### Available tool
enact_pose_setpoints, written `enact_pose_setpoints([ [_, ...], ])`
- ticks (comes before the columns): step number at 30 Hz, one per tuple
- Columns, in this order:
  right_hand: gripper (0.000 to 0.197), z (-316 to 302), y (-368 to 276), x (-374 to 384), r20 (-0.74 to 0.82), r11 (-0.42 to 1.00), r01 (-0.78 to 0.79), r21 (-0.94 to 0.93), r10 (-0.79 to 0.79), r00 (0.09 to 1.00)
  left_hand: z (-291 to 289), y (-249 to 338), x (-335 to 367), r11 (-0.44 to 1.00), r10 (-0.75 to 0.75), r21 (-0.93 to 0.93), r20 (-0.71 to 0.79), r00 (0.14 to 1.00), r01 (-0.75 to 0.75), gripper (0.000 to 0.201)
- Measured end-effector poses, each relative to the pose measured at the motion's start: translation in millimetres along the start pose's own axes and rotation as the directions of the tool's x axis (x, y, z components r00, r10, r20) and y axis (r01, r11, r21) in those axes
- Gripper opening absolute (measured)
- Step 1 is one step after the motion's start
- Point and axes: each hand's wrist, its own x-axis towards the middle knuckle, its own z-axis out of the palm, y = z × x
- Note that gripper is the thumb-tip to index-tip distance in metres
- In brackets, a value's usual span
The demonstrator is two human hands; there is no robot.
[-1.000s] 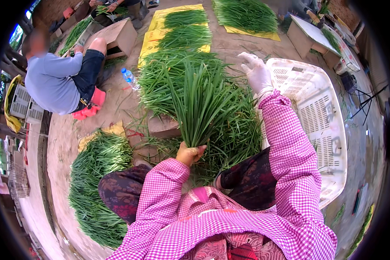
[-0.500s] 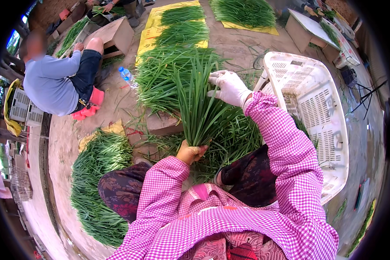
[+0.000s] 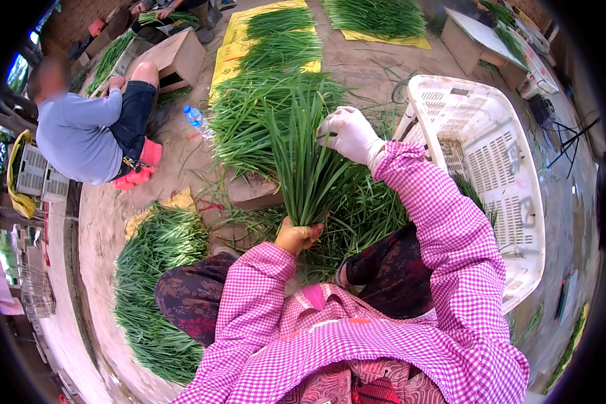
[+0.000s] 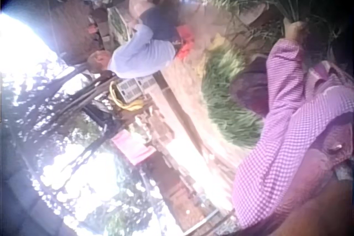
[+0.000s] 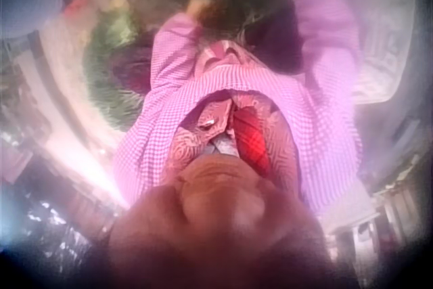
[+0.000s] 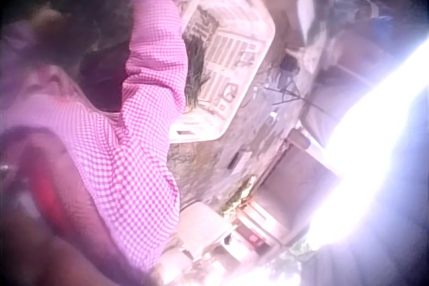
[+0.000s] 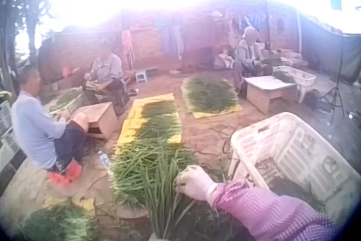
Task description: The person cleans green onions by hand, peeling away the outer layers and placing the stalks into a bundle.
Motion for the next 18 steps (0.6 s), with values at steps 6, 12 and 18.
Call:
enact_pose_setpoints([
  [6,0.018,-11.6,-8.5,3.0,-0.057,0.985,-0.174,-0.013,0.173,0.983,5.7,2.6,1.5,0.999,0.046,0.014,-0.095,0.994,-0.045,0.031],
  [12,0.017,-18.8,1.8,10.6,-0.247,0.879,-0.476,0.015,0.464,0.85,6.4,2.2,-2.0,0.996,0.076,0.053,-0.091,0.993,-0.072,0.029],
  [18,0.023,-62.6,42.7,0.8,-0.212,0.711,-0.699,0.078,0.697,0.685,-1.4,-5.9,-2.0,0.998,0.057,0.043,-0.106,0.993,-0.053,0.028],
])
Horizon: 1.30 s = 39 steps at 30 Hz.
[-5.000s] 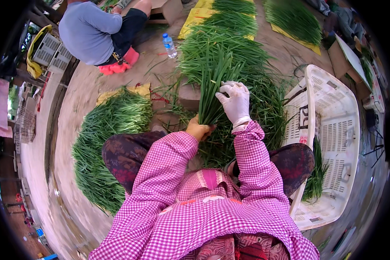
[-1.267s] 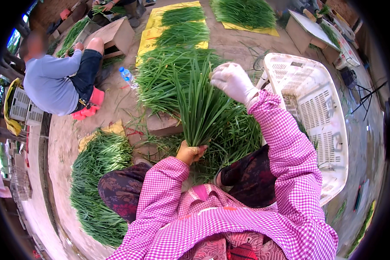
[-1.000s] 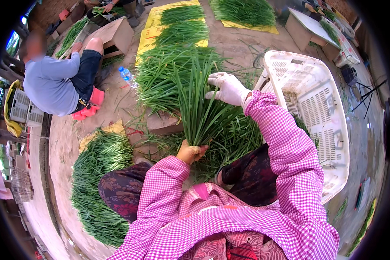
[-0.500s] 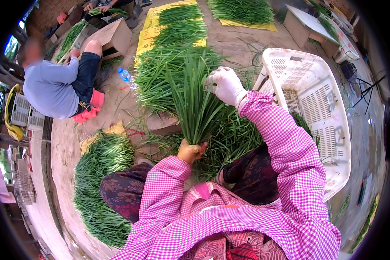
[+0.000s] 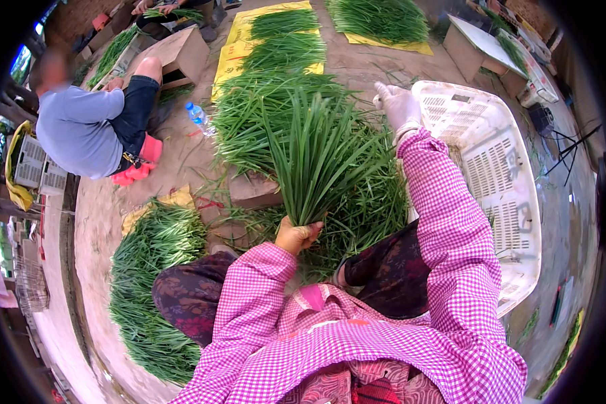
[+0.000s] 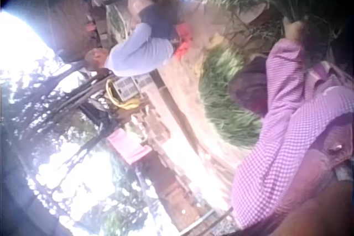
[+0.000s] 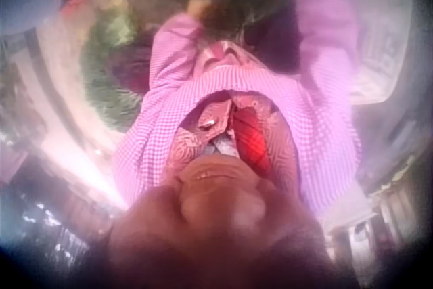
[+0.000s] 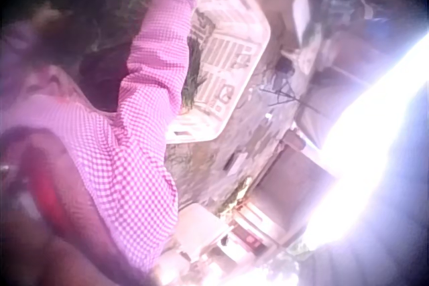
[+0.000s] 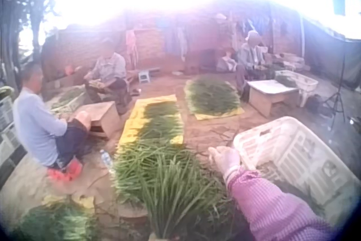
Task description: The person cleans green onions by hand, peeling away the outer layers and placing the stalks into a bundle.
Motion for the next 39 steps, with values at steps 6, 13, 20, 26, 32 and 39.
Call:
enact_pose_setpoints([
  [6,0.026,12.1,17.4,4.8,-0.305,0.914,0.402,-0.057,-0.399,0.865,1.9,1.3,0.7,1.0,-0.026,0.005,-0.023,0.999,0.026,0.029],
  [13,0.045,7.8,-21.3,-21.8,0.128,0.832,0.326,0.449,-0.421,0.898,0.7,-3.4,5.8,0.998,-0.046,0.039,-0.042,0.998,0.047,0.029],
  [20,0.024,39.4,-30.7,-35.2,0.129,0.824,0.554,0.123,-0.566,0.814,4.1,3.1,0.0,0.999,-0.032,-0.013,0.026,0.999,0.032,0.028],
  [26,0.035,4.5,13.4,8.6,0.018,0.987,0.064,0.15,-0.067,0.998,4.3,-8.0,1.8,0.999,-0.02,-0.044,0.064,0.998,0.023,0.033],
  [32,0.029,4.3,0.7,-7.4,-0.179,0.933,0.343,-0.108,-0.358,0.916,4.7,-2.9,0.2,0.997,-0.057,-0.057,0.05,0.997,0.06,0.034],
  [39,0.031,20.9,-22.5,-27.0,-0.052,0.664,0.723,-0.191,-0.743,0.668,6.7,-0.9,-0.2,0.992,-0.12,-0.035,0.132,0.984,0.125,0.033],
])
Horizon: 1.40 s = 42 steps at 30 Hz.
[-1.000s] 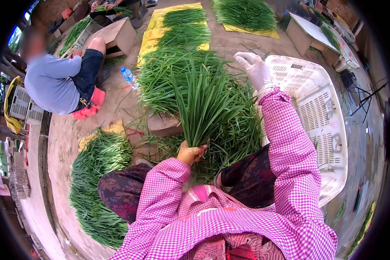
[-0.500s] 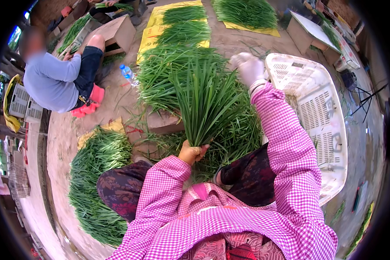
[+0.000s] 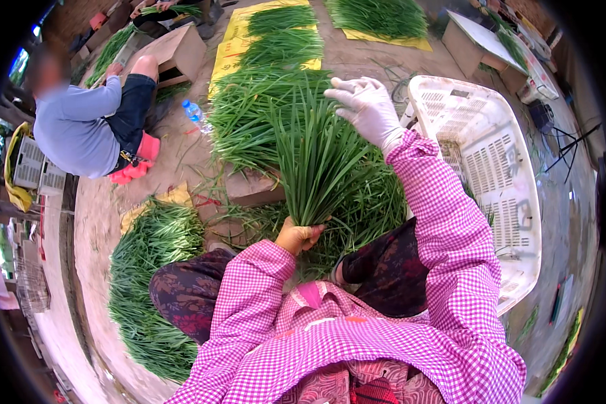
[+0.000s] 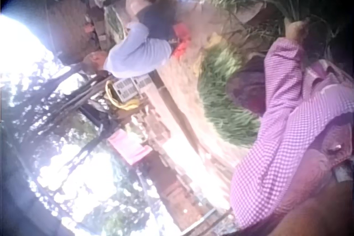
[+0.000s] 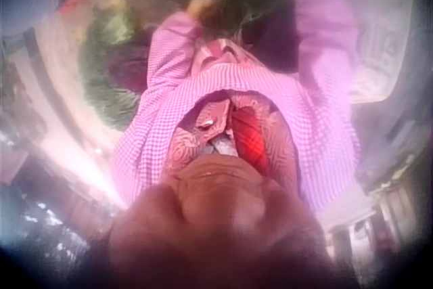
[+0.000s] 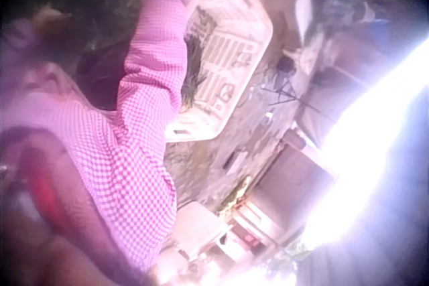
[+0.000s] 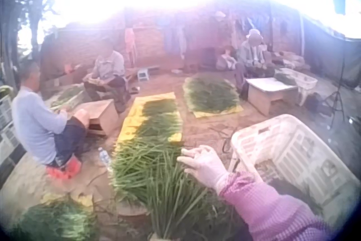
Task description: The person cleans green onions by hand, peeling away the outer layers and placing the stalks into a bundle.
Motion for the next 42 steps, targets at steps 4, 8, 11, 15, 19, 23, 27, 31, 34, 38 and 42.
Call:
enact_pose_setpoints([
  [4,0.016,12.4,-2.0,-6.1,0.065,0.996,0.068,0.065,-0.072,0.995,-3.1,-2.4,0.7,1.0,0.01,0.02,0.047,0.999,-0.011,0.034],
  [8,0.007,5.9,-12.5,-0.5,0.15,0.981,0.102,-0.166,-0.077,0.986,-3.2,-1.6,-1.0,0.998,0.045,0.041,0.024,0.999,-0.046,0.034],
  [11,0.012,9.2,-1.6,-0.5,0.003,0.983,-0.05,-0.175,0.052,0.999,-1.3,-1.1,-0.7,0.998,0.045,0.035,0.019,0.999,-0.046,0.032],
  [15,0.013,-2.4,28.8,-0.2,-0.07,0.924,-0.373,0.09,0.379,0.923,1.0,2.1,-3.9,0.999,0.031,0.028,-0.03,0.999,-0.03,0.03],
  [19,0.014,-5.9,25.7,-2.2,-0.02,0.857,-0.483,0.182,0.494,0.869,-3.1,-1.0,-0.1,0.999,0.031,0.018,-0.084,0.996,-0.03,0.029],
  [23,0.015,-6.5,0.5,1.6,-0.044,0.981,-0.063,0.182,0.072,0.996,-1.9,-0.8,1.3,1.0,0.022,-0.008,-0.034,0.999,-0.022,0.033],
  [27,0.026,4.6,-25.2,-1.1,0.116,0.981,0.12,0.149,-0.138,0.984,-2.4,0.4,0.6,1.0,0.012,-0.02,-0.02,1.0,-0.012,0.036],
  [31,0.021,13.3,-34.3,-6.7,0.157,0.979,0.165,0.115,-0.182,0.971,-7.1,-5.7,4.5,0.999,0.035,-0.005,0.015,0.999,-0.035,0.031],
  [34,0.009,16.2,-39.3,-7.0,0.157,0.982,0.168,0.087,-0.18,0.971,-5.7,-3.0,2.6,1.0,0.01,-0.013,0.0,1.0,-0.01,0.032],
  [38,0.009,9.7,-42.0,-1.7,0.132,0.997,0.047,0.065,-0.055,0.99,-7.6,0.6,2.5,0.999,0.053,0.017,-0.093,0.994,-0.052,0.035],
  [42,0.01,19.1,-23.4,-6.1,-0.018,0.95,-0.227,0.217,0.236,0.971,-1.8,8.9,3.8,0.991,0.133,0.027,-0.151,0.979,-0.131,0.034],
])
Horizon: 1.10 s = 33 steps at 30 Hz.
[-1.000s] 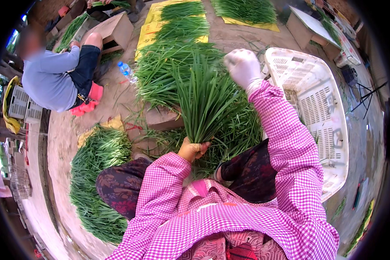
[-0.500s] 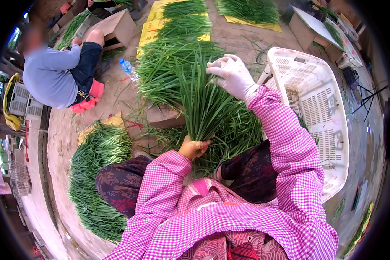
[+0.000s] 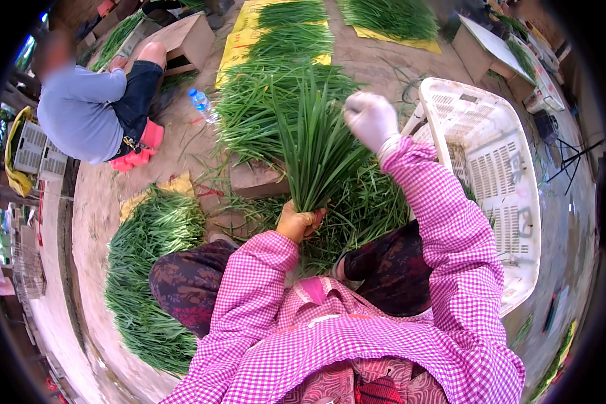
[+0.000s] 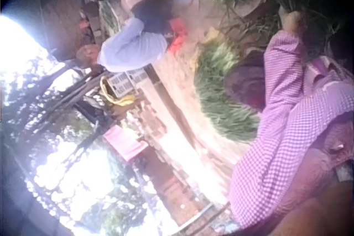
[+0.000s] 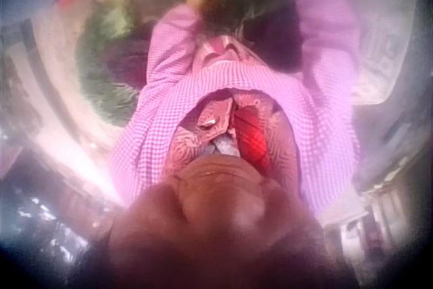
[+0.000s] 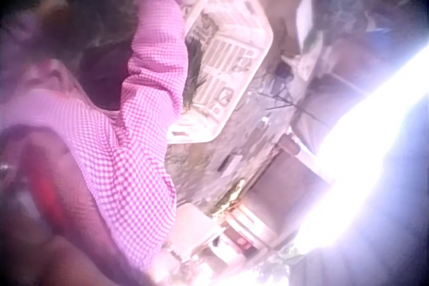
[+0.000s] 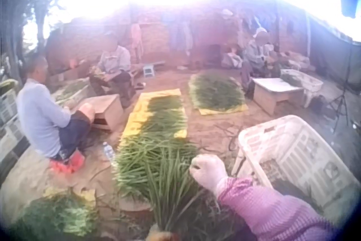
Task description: The person cleans green onions by hand, peeling away the outer layers and placing the stalks into a bundle.
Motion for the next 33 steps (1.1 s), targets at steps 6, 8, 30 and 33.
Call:
enact_pose_setpoints([
  [6,0.028,-28.3,24.2,17.8,0.07,0.905,-0.387,0.175,0.381,0.922,-6.9,-10.4,3.6,0.999,0.035,0.032,-0.068,0.997,-0.033,0.027],
  [8,0.03,-21.0,20.3,9.5,-0.033,0.952,-0.203,0.229,0.216,0.976,-9.5,-15.1,6.7,0.999,0.032,0.037,-0.089,0.996,-0.029,0.027],
  [30,0.023,-28.1,28.3,17.2,-0.005,0.94,-0.24,-0.241,0.246,0.969,-6.1,-4.5,2.7,0.99,0.035,-0.132,-0.117,0.993,-0.05,0.022],
  [33,0.031,-36.6,40.1,19.8,0.337,0.839,-0.381,-0.388,0.514,0.788,-7.1,6.3,-2.7,0.979,0.039,-0.196,-0.103,0.994,-0.059,0.022],
])
